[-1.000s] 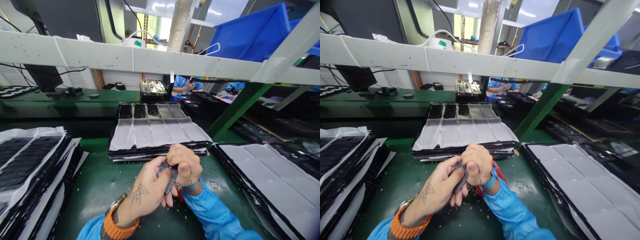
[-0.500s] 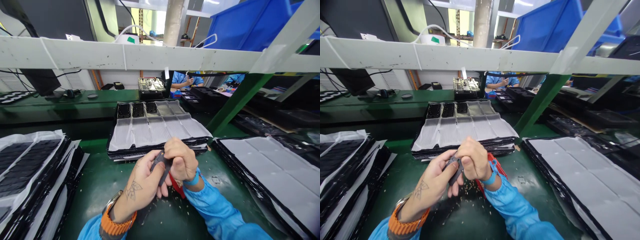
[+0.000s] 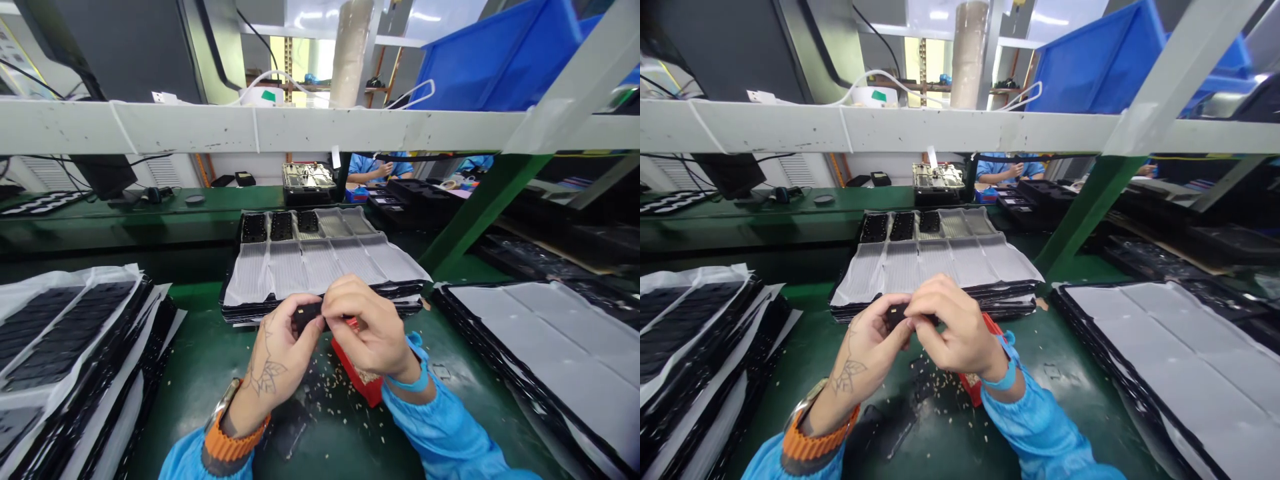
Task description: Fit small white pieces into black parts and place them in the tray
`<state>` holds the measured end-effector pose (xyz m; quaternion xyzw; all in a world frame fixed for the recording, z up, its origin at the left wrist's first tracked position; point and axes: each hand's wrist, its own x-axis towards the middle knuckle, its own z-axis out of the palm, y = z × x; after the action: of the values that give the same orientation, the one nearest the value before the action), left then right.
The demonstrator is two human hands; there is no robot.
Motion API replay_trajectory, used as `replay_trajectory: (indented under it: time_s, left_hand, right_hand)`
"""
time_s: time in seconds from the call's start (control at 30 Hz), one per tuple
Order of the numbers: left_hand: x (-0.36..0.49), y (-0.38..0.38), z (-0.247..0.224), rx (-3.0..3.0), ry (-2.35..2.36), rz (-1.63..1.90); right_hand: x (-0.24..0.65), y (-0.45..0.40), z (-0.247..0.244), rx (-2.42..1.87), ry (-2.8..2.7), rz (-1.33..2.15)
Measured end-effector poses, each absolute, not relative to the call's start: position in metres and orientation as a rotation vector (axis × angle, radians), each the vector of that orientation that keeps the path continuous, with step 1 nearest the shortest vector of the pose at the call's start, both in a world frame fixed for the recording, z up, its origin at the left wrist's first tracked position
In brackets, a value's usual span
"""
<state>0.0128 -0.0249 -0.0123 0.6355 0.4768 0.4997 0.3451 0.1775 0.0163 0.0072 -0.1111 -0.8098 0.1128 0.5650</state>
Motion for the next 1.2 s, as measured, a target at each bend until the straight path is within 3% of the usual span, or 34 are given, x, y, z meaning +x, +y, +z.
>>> replay_trajectory:
  time_s: [0.43,0.73,1.2]
  left_hand:
    - [0.008,-0.028,-0.006,1.640,1.310,1.374]
    - [0.006,-0.035,-0.002,1.866,1.632,1.226]
    - [-0.003,-0.033,0.007,1.969,1.621,1.044]
  right_hand:
    - [0.168,0.018,0.003,-0.199,-2.202,-0.005]
    - [0.165,0.016,0.003,-0.181,-2.236,-0.011]
    - [0.161,0.016,0.000,-0.248,-2.259,-0.011]
